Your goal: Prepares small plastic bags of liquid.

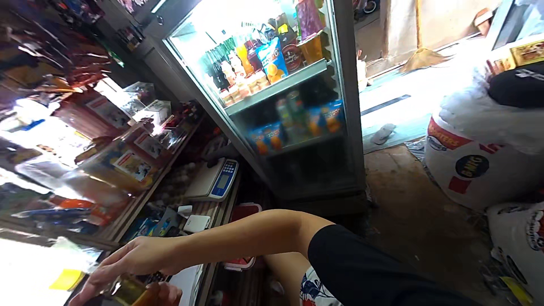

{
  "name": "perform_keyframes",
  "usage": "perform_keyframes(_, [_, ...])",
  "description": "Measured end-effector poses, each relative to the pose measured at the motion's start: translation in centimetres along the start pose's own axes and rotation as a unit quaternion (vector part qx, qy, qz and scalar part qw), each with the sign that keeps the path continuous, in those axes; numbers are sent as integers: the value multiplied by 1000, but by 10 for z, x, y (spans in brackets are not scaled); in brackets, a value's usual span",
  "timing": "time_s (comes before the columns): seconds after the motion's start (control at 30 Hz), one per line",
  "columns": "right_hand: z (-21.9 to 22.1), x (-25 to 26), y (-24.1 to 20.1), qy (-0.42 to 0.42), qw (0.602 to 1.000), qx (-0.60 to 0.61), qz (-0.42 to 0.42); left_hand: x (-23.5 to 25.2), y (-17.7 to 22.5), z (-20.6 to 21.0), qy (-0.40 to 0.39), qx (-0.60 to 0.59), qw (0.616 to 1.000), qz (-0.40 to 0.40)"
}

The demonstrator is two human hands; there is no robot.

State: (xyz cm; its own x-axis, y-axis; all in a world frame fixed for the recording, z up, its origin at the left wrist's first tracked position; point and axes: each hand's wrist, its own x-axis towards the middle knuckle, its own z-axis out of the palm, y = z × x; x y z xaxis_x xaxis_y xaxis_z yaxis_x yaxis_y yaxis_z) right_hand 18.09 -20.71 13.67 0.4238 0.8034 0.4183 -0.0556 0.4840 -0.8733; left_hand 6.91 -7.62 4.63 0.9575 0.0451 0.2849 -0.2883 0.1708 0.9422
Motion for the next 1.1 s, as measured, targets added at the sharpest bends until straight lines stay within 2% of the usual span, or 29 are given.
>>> perform_keyframes(0.1, [-1,-2,4,8,1000,-16,-10,2,-3,-5,74,145,985,61])
perform_keyframes(0.23, [1,1,15,39,999,-15,4,10,-2,15,202,182,960,66])
perform_keyframes(0.33, [-6,14,29,36,998,-44,39,10,-6,5,200,197,959,37])
perform_keyframes(0.47, [-14,41,63,39,993,-81,76,13,-18,-21,213,131,968,-8])
perform_keyframes(0.57, [-11,54,87,53,990,-79,105,13,-24,-43,200,124,972,3])
perform_keyframes(0.67, [-2,71,106,65,987,-47,137,18,-37,-57,251,152,956,29])
perform_keyframes(0.77, [6,78,127,71,991,-18,108,15,-47,-77,271,153,950,19])
perform_keyframes(0.87, [-4,82,142,16,991,-131,24,-3,-36,-102,267,117,956,-8])
perform_keyframes(0.93, [-16,85,151,-64,952,-284,-96,-12,-14,-116,255,89,961,-62])
perform_keyframes(1.03, [-24,84,162,-150,825,-491,-238,-12,27,-127,103,59,972,-202])
perform_keyframes(1.1, [-27,83,169,-180,760,-549,-297,-3,42,-130,37,62,958,-276])
